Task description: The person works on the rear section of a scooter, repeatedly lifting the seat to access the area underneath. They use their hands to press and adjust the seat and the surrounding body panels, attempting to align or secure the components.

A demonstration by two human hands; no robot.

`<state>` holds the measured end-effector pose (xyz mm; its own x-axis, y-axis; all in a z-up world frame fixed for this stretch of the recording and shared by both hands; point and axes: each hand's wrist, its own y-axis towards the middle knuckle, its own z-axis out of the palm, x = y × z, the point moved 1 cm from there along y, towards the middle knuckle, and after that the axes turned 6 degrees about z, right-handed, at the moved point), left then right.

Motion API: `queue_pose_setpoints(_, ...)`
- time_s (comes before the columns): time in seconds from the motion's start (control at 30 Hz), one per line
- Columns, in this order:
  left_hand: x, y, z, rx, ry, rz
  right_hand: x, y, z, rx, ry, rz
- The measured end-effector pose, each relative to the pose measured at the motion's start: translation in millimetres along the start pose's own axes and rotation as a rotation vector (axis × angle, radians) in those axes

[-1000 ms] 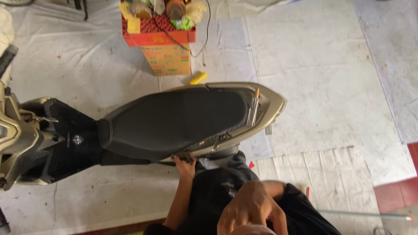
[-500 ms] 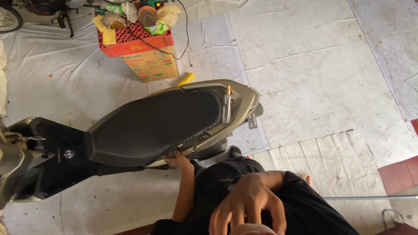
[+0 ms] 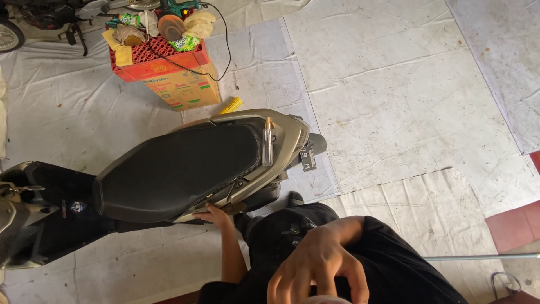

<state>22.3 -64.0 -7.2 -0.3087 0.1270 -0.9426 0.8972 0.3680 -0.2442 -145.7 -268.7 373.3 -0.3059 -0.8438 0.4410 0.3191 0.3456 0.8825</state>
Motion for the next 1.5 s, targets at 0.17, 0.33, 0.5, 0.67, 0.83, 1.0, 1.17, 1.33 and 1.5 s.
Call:
queue_pose_setpoints(0.17, -2.5, 23.5, -5.1, -0.027, 0.141, -0.2, 8.3, -5.3, -6.0, 0.095, -0.071, 0.07)
queue_pose_setpoints(0.33, 14.3, 6.0, 19.0, 0.012, 0.197, -0.297, 9.7, 20.3, -19.7, -0.036, -0.104, 0.026)
queue_pose_setpoints(0.5, 5.6, -34.6, 12.6, 0.255, 0.387, 0.058, -2.3, 35.2, -28.8, 0.133, -0.115, 0.062)
queue_pose_setpoints(0.67, 13.1, -9.3, -23.9, 0.247, 0.712, 0.267, -24.6, 46.7, -53.2, 0.271, -0.081, 0.083)
queue_pose_setpoints(0.83, 15.4, 35.1, -63.0, 0.321, 0.953, 0.562, -21.1, 39.0, -98.5, -0.067, -0.351, 0.23)
queue_pose_setpoints(1.0, 14.1, 33.6, -67.6, 0.562, 0.837, 0.977, -56.2, -58.1, -158.3, -0.796, -1.836, 1.256)
queue_pose_setpoints(1.17, -20.0, 13.0, -38.0, 0.995, 0.735, 1.038, -80.5, -143.5, -176.7, -0.683, -2.356, 1.326)
queue_pose_setpoints(1.33, -0.4, 31.2, -30.1, 1.061, 0.606, 1.15, -90.9, -179.6, -178.0, -0.838, -2.344, 1.209)
queue_pose_setpoints(1.5, -12.0, 66.7, -76.4, 1.101, 0.862, 0.973, -91.0, -171.5, -176.8, -0.803, -2.396, 1.183)
